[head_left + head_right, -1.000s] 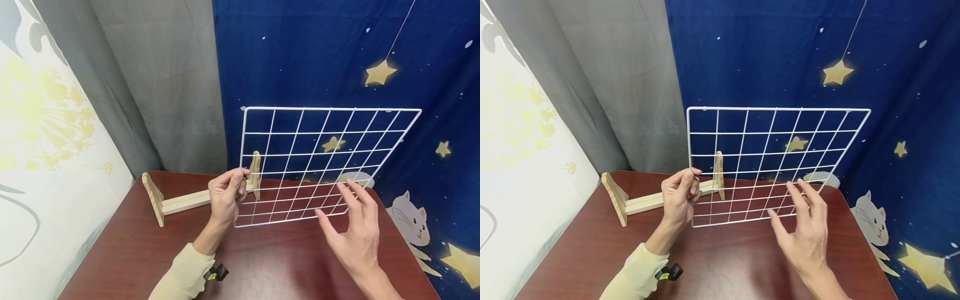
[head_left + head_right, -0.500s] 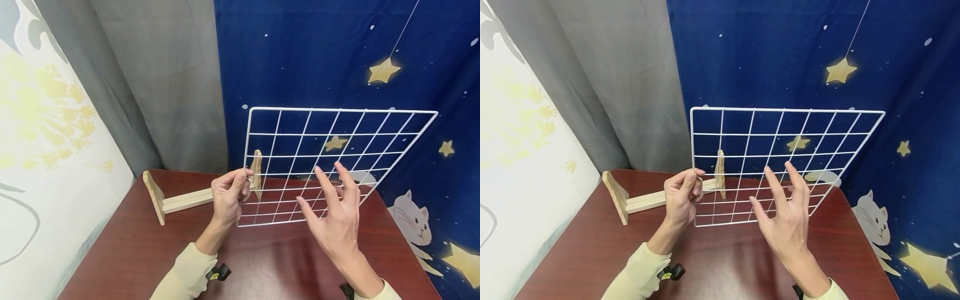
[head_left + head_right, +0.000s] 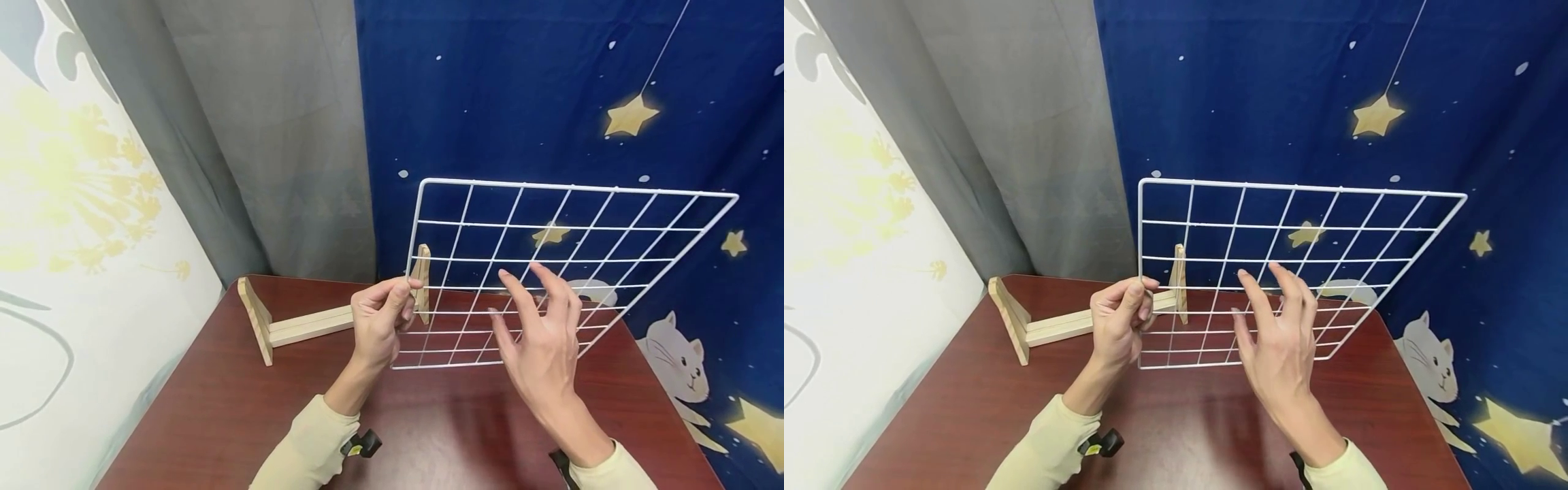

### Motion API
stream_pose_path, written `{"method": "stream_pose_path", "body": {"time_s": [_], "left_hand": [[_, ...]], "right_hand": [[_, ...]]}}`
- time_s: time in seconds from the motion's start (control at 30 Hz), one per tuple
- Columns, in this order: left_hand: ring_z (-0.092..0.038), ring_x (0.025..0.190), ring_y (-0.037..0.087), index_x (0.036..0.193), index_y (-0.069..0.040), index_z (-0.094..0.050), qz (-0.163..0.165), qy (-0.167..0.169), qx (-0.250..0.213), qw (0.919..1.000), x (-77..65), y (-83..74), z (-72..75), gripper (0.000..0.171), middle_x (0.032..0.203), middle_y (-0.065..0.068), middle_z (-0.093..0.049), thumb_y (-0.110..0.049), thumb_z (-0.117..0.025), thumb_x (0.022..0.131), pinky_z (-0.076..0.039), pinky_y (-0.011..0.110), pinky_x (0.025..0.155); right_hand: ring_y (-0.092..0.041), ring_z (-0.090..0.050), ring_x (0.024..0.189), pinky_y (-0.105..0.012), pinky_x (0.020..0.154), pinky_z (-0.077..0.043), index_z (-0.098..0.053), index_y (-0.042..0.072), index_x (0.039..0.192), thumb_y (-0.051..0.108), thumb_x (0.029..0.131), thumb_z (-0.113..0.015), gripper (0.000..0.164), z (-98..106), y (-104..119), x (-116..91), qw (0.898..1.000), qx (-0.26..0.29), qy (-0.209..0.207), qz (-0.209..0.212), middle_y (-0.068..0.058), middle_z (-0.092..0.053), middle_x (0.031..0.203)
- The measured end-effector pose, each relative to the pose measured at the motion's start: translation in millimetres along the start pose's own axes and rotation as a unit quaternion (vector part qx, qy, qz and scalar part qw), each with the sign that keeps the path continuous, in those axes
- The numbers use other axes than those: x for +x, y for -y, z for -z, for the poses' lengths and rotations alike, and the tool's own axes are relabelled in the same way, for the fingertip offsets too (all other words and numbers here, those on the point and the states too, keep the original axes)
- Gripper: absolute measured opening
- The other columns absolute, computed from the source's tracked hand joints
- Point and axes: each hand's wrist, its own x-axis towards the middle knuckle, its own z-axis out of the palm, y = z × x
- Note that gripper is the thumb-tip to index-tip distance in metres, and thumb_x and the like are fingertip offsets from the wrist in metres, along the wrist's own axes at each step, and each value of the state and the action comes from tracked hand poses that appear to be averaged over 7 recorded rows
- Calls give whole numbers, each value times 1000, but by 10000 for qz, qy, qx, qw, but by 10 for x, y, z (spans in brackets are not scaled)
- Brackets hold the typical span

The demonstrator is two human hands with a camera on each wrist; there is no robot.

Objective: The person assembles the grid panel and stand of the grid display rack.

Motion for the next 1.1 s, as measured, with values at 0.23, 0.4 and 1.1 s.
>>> {"method": "stream_pose_path", "body": {"time_s": [0.23,0.4,1.1], "left_hand": [[-29,46,12,103,-18,-82,67,-162,7,9998,-8,25,16,25,59,-3,-48,-7,-60,106,-16,32,37],[-32,47,9,102,-15,-82,138,-338,9,9993,0,34,32,25,59,-5,-52,-4,-60,105,-16,31,39],[-79,84,17,120,8,-73,1212,-420,1278,9835,160,39,234,27,91,7,-82,-13,-67,104,-67,40,73]], "right_hand": [[-48,-51,131,-55,97,-50,-70,19,139,13,84,-84,58,-15,-30,-1,10000,-28,-7,90,-19,-67,136],[-46,-57,127,-57,105,-49,-72,18,137,15,84,-82,54,-30,-42,20,9997,10,-68,241,-18,-72,127],[-47,-59,119,-57,88,-58,-74,19,133,9,84,-82,51,-140,-188,156,9984,-381,-13,413,-17,-73,121]]}}
